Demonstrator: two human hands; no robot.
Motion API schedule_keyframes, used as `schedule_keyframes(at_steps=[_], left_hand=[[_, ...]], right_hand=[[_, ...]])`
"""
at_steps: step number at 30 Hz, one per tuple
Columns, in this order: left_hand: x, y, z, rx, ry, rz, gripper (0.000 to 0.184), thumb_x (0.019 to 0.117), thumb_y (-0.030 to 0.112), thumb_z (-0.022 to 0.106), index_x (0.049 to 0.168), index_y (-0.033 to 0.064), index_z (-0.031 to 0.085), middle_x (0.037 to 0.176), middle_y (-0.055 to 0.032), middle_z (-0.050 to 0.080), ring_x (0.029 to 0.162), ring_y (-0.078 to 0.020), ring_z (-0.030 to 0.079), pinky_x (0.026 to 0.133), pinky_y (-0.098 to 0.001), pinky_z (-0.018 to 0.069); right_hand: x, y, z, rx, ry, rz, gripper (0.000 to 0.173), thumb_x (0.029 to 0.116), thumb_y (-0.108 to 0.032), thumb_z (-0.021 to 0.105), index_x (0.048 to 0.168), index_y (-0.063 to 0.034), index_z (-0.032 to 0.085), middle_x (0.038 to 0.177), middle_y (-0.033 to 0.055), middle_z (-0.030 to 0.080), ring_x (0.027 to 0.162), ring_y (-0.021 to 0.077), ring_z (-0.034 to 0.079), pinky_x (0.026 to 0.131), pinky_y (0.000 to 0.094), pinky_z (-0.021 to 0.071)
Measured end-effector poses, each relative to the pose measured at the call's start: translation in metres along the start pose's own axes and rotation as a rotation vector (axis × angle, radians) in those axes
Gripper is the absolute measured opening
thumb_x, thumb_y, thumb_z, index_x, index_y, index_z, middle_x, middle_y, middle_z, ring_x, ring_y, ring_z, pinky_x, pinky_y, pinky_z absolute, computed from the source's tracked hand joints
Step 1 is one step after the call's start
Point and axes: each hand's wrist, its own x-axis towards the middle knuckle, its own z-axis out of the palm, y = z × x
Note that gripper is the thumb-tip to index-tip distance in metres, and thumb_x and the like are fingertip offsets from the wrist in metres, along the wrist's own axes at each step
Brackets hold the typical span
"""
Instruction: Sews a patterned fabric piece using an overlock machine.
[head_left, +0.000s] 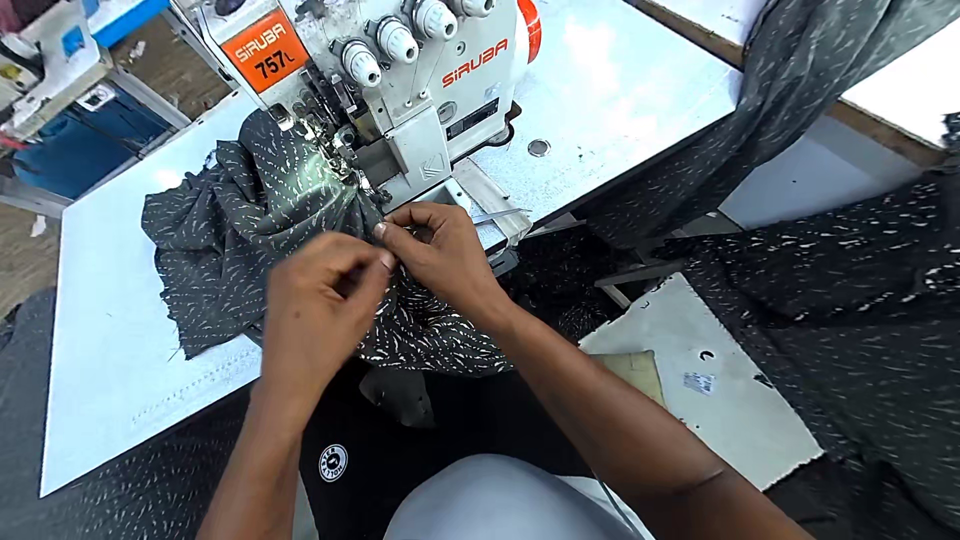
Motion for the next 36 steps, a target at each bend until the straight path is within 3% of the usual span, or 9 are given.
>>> schedule_keyframes(at_steps=[2,5,9,14,19,24,29,36], left_hand=[[0.018,-0.009,-0.006,-0.006,0.136,-0.009,0.02,0.0996,0.027,0.064,0.102,0.0096,0.074,0.092,-0.0012,0.067,0.068,-0.0049,0.059,0.058,-0.0224,0.0504],[0.045,-0.024,0.001,0.09,0.204,-0.028,0.022,0.0977,0.028,0.065,0.108,0.0102,0.073,0.097,-0.004,0.063,0.068,-0.0064,0.056,0.06,-0.0217,0.0479],[0.053,-0.035,0.006,0.148,0.178,0.016,0.019,0.0951,0.028,0.067,0.1,0.012,0.075,0.092,-0.0026,0.063,0.071,-0.007,0.053,0.063,-0.0241,0.0431],[0.06,-0.057,-0.003,0.041,0.101,0.125,0.02,0.0938,0.028,0.067,0.103,0.0124,0.075,0.095,-0.0009,0.064,0.073,-0.0031,0.05,0.064,-0.0195,0.0387],[0.065,-0.064,-0.006,0.012,0.061,0.197,0.018,0.0946,0.024,0.065,0.102,0.0113,0.076,0.099,-0.0024,0.066,0.08,-0.0023,0.055,0.068,-0.0175,0.0429],[0.063,-0.053,-0.001,0.06,0.125,0.119,0.016,0.0959,0.025,0.065,0.097,0.0122,0.076,0.095,-0.0022,0.064,0.076,-0.004,0.053,0.067,-0.0208,0.0416],[0.058,-0.049,0.009,0.008,0.182,-0.001,0.018,0.0999,0.026,0.061,0.098,0.0113,0.071,0.089,0.0004,0.06,0.069,-0.0048,0.053,0.062,-0.0221,0.0431],[0.054,-0.063,0.009,0.048,0.157,0.136,0.019,0.1021,0.026,0.061,0.104,0.0122,0.073,0.105,-0.0036,0.065,0.086,-0.01,0.058,0.078,-0.0299,0.0465]], right_hand=[[-0.005,0.0,0.001,-0.009,0.036,-0.042,0.013,0.0959,-0.018,0.069,0.092,-0.0089,0.077,0.082,-0.0006,0.07,0.056,0.0061,0.054,0.051,0.025,0.046],[-0.01,0.0,0.003,-0.034,0.088,-0.139,0.013,0.0953,-0.016,0.068,0.091,-0.0086,0.078,0.09,0.0012,0.073,0.069,0.0063,0.063,0.059,0.0241,0.0533],[-0.014,0.002,0.0,-0.061,0.136,-0.2,0.011,0.0932,-0.013,0.069,0.09,-0.0084,0.079,0.097,0.0031,0.074,0.081,0.0063,0.068,0.064,0.0222,0.0566],[-0.014,0.001,-0.002,-0.022,0.163,-0.218,0.007,0.0904,-0.009,0.074,0.086,-0.0076,0.078,0.095,0.0037,0.075,0.08,0.0069,0.068,0.063,0.0221,0.056],[-0.015,0.006,-0.002,-0.006,0.142,-0.152,0.007,0.0888,-0.012,0.076,0.083,-0.0091,0.077,0.089,0.0015,0.074,0.073,0.0068,0.066,0.058,0.0237,0.0541],[-0.015,0.01,-0.01,0.065,0.002,-0.007,0.009,0.091,-0.017,0.075,0.088,-0.0095,0.079,0.076,-0.0011,0.073,0.063,0.0068,0.063,0.057,0.0273,0.0529],[-0.016,0.003,-0.011,-0.059,0.077,-0.152,0.007,0.0884,-0.015,0.077,0.083,-0.0101,0.078,0.087,0.0002,0.074,0.07,0.0055,0.066,0.058,0.023,0.0546],[-0.019,0.008,-0.008,-0.087,0.104,-0.2,0.007,0.0862,-0.014,0.079,0.081,-0.0106,0.077,0.087,0.0009,0.074,0.073,0.0051,0.066,0.056,0.0221,0.0513]])
